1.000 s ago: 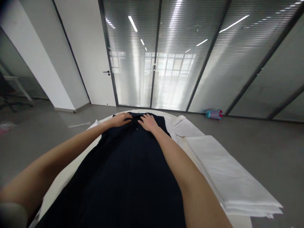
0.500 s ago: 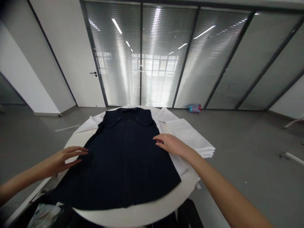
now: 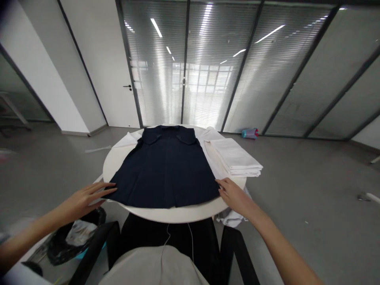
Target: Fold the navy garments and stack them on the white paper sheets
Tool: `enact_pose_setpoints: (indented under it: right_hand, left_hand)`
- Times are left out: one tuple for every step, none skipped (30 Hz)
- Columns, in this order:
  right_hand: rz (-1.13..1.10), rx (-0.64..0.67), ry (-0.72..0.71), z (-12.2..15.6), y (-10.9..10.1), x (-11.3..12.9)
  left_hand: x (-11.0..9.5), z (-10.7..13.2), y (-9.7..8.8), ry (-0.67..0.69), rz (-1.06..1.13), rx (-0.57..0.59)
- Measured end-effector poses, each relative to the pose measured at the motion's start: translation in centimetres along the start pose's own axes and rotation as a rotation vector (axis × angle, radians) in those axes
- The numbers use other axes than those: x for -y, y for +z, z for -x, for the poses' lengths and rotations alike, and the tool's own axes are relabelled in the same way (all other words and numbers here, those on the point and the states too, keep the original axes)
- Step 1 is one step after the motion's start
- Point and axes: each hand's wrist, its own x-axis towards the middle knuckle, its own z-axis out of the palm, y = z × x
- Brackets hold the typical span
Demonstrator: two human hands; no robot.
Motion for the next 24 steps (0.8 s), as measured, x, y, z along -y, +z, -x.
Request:
enact_pose_setpoints:
  right_hand:
    - [0.008, -0.045, 0.044, 0.1, 0.4, -0.1]
    - [0.012, -0.087, 0.08, 0.2, 0.8, -0.1]
    - [0.011, -0.124, 0.108, 0.2, 1.1, -0.2]
    - [0.004, -0.157, 0.13, 0.2, 1.5, -0.1]
    - [-0.01, -0.181, 0.147, 0.1, 1.7, -0.1]
    - [-0.028, -0.197, 0.162, 0.0, 2.0, 0.0]
    - [-0.05, -0.206, 0.177, -0.1, 2.1, 0.1]
    - [-0.073, -0.215, 0.196, -0.2, 2.2, 0.1]
    - [-0.099, -0.222, 0.216, -0.3, 2.3, 0.2]
    - [-0.131, -0.226, 0.237, -0.5, 2.3, 0.2]
    - [-0.173, -0.229, 0.259, -0.7, 2.3, 0.1]
    - [-0.223, -0.232, 0.282, -0.9, 2.2, 0.1]
    - [-0.277, -0.235, 0.306, -1.1, 2.2, 0.0]
    - [-0.332, -0.234, 0.329, -1.2, 2.1, 0.0]
    - [-0.386, -0.23, 0.349, -1.4, 2.0, 0.0]
    - [-0.434, -0.225, 0.371, -1.5, 2.0, 0.0]
    - [-0.474, -0.217, 0.394, -1.5, 1.8, 0.1]
    - [-0.506, -0.206, 0.42, -1.5, 1.7, 0.3]
    - [-0.534, -0.195, 0.447, -1.5, 1.6, 0.5]
    - [-0.559, -0.184, 0.471, -1.5, 1.4, 0.8]
    - [-0.582, -0.175, 0.484, -1.5, 1.3, 1.1]
    - [-0.603, -0.171, 0.484, -1.4, 1.1, 1.4]
    - [-0.619, -0.172, 0.47, -1.4, 1.0, 1.7]
    - [-0.628, -0.179, 0.443, -1.5, 0.8, 2.0]
  left_hand:
    - [0.0, 0.1, 0.1, -0.006, -0.014, -0.032]
    - [0.1, 0.2, 0.2, -0.014, -0.028, -0.064]
    - [0.1, 0.3, 0.3, -0.021, -0.039, -0.098]
    - [0.2, 0.3, 0.3, -0.027, -0.049, -0.133]
    - [0.2, 0.3, 0.2, -0.034, -0.057, -0.169]
    - [0.2, 0.2, 0.1, -0.04, -0.063, -0.204]
    - [0.1, 0.1, -0.1, -0.042, -0.069, -0.237]
    - [-0.1, -0.1, -0.4, -0.04, -0.073, -0.268]
    - [-0.4, -0.3, -0.8, -0.036, -0.077, -0.295]
    - [-0.8, -0.8, -1.1, -0.032, -0.077, -0.318]
    - [-1.4, -1.3, -1.4, -0.029, -0.068, -0.339]
    - [-2.1, -2.1, -1.6, -0.025, -0.048, -0.362]
    - [-3.0, -3.1, -1.8, -0.02, -0.011, -0.386]
    - [-4.0, -4.2, -1.9, -0.009, 0.038, -0.405]
    - [-5.1, -5.5, -1.9, 0.012, 0.097, -0.419]
    - [-6.4, -7.0, -1.8, 0.039, 0.158, -0.417]
    - [-7.6, -8.6, -1.7, 0.072, 0.206, -0.407]
    - [-8.9, -10.2, -1.6, 0.109, 0.239, -0.386]
    - [-10.1, -11.8, -1.5, 0.147, 0.261, -0.354]
    - [-11.4, -13.4, -1.4, 0.187, 0.277, -0.309]
    - [-12.5, -14.9, -1.3, 0.227, 0.294, -0.257]
    - [-13.5, -16.4, -1.1, 0.264, 0.313, -0.203]
    - [-14.4, -17.9, -1.0, 0.294, 0.336, -0.152]
    - [-15.2, -19.3, -0.8, 0.318, 0.364, -0.101]
